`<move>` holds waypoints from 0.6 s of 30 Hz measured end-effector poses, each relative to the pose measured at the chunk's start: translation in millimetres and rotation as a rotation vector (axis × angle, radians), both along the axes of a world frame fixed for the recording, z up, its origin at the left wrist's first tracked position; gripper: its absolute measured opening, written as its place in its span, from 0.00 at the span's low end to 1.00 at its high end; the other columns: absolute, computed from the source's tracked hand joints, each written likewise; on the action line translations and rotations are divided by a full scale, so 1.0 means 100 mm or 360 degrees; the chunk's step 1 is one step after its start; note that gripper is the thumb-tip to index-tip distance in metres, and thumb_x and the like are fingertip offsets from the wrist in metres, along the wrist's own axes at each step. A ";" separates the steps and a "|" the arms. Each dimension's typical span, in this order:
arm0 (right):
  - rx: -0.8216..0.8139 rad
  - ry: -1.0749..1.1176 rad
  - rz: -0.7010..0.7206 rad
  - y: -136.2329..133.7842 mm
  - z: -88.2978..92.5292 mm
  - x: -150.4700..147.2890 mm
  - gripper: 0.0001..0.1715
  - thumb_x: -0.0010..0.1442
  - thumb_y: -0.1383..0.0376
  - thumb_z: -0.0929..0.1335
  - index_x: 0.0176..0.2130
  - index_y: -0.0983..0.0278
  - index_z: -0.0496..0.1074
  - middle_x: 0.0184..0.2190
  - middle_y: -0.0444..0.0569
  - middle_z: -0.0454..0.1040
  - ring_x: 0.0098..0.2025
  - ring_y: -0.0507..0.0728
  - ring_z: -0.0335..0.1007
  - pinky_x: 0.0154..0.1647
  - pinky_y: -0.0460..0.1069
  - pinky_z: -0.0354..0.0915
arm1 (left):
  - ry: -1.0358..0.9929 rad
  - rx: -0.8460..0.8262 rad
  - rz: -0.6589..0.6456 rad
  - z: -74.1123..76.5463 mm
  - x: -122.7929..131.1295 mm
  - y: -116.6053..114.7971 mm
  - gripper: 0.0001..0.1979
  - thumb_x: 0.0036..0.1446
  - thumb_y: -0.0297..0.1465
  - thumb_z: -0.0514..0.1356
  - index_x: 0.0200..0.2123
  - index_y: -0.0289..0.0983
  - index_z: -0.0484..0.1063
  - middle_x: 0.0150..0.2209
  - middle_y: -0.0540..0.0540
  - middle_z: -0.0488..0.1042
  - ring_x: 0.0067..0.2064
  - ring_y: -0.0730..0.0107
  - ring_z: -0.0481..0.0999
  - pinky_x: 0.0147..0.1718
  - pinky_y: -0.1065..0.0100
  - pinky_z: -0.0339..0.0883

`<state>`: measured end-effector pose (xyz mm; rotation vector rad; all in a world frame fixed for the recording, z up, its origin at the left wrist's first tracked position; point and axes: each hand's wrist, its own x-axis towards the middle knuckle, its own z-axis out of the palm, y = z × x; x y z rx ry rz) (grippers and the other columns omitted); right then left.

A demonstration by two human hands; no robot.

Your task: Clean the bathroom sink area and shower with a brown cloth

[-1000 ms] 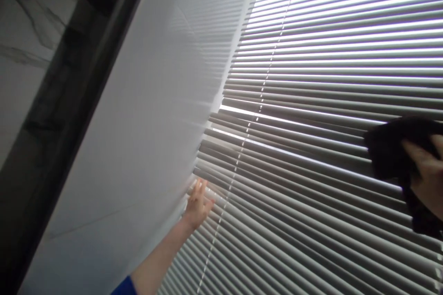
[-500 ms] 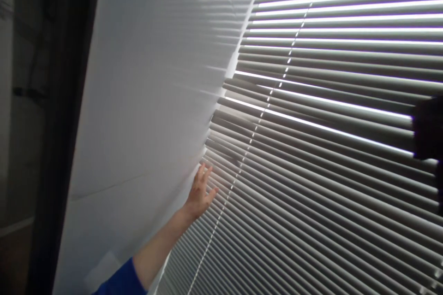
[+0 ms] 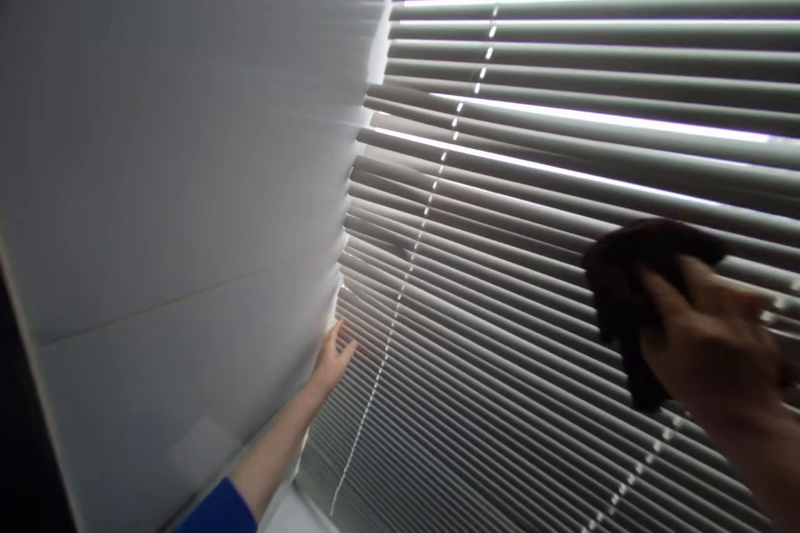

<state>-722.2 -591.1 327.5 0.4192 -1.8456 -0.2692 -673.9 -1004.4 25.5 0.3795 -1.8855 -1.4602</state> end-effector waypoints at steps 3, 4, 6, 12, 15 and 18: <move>0.0236 -0.0082 0.0084 -0.26 -0.61 0.25 0.26 0.58 0.68 0.61 0.55 0.63 0.69 0.55 0.63 0.66 0.53 0.67 0.61 0.46 0.59 0.64 | -0.0056 -0.0019 -0.0035 0.01 0.18 0.14 0.32 0.54 0.39 0.55 0.59 0.30 0.53 0.63 0.30 0.50 0.66 0.49 0.46 0.63 0.46 0.44; 0.0313 -0.0147 0.0120 -0.35 -0.80 0.31 0.25 0.58 0.70 0.61 0.53 0.62 0.70 0.54 0.61 0.67 0.52 0.66 0.62 0.46 0.59 0.64 | -0.0083 -0.0035 -0.0041 0.03 0.24 0.20 0.34 0.54 0.40 0.54 0.60 0.30 0.51 0.65 0.29 0.45 0.67 0.48 0.42 0.63 0.45 0.42; 0.0448 -0.0306 0.0281 -0.49 -1.16 0.39 0.25 0.59 0.73 0.60 0.53 0.60 0.70 0.53 0.56 0.69 0.52 0.63 0.62 0.48 0.57 0.64 | -0.0140 -0.0098 -0.0051 0.08 0.34 0.30 0.35 0.56 0.42 0.53 0.62 0.31 0.48 0.66 0.29 0.40 0.68 0.49 0.39 0.62 0.45 0.44; 0.0599 -0.0710 0.0644 -0.61 -2.14 0.64 0.20 0.63 0.71 0.59 0.52 0.59 0.69 0.52 0.49 0.71 0.49 0.59 0.63 0.43 0.53 0.64 | -0.0089 -0.0371 -0.0041 0.30 0.37 0.42 0.37 0.55 0.46 0.52 0.61 0.29 0.49 0.64 0.28 0.46 0.67 0.50 0.43 0.63 0.47 0.45; 0.0556 -0.1023 0.0680 -0.54 -2.72 0.82 0.15 0.62 0.67 0.62 0.48 0.58 0.70 0.52 0.47 0.71 0.44 0.57 0.66 0.38 0.51 0.66 | -0.0101 -0.0452 -0.0023 0.46 0.37 0.45 0.40 0.54 0.50 0.51 0.61 0.27 0.52 0.63 0.28 0.50 0.66 0.49 0.48 0.63 0.49 0.46; 0.0397 -0.1383 0.0627 -0.41 -3.24 1.01 0.13 0.58 0.67 0.65 0.43 0.56 0.72 0.49 0.46 0.73 0.42 0.59 0.69 0.34 0.51 0.69 | -0.0144 -0.0455 -0.0031 0.58 0.40 0.46 0.41 0.51 0.52 0.51 0.61 0.30 0.53 0.63 0.31 0.53 0.65 0.48 0.52 0.61 0.47 0.51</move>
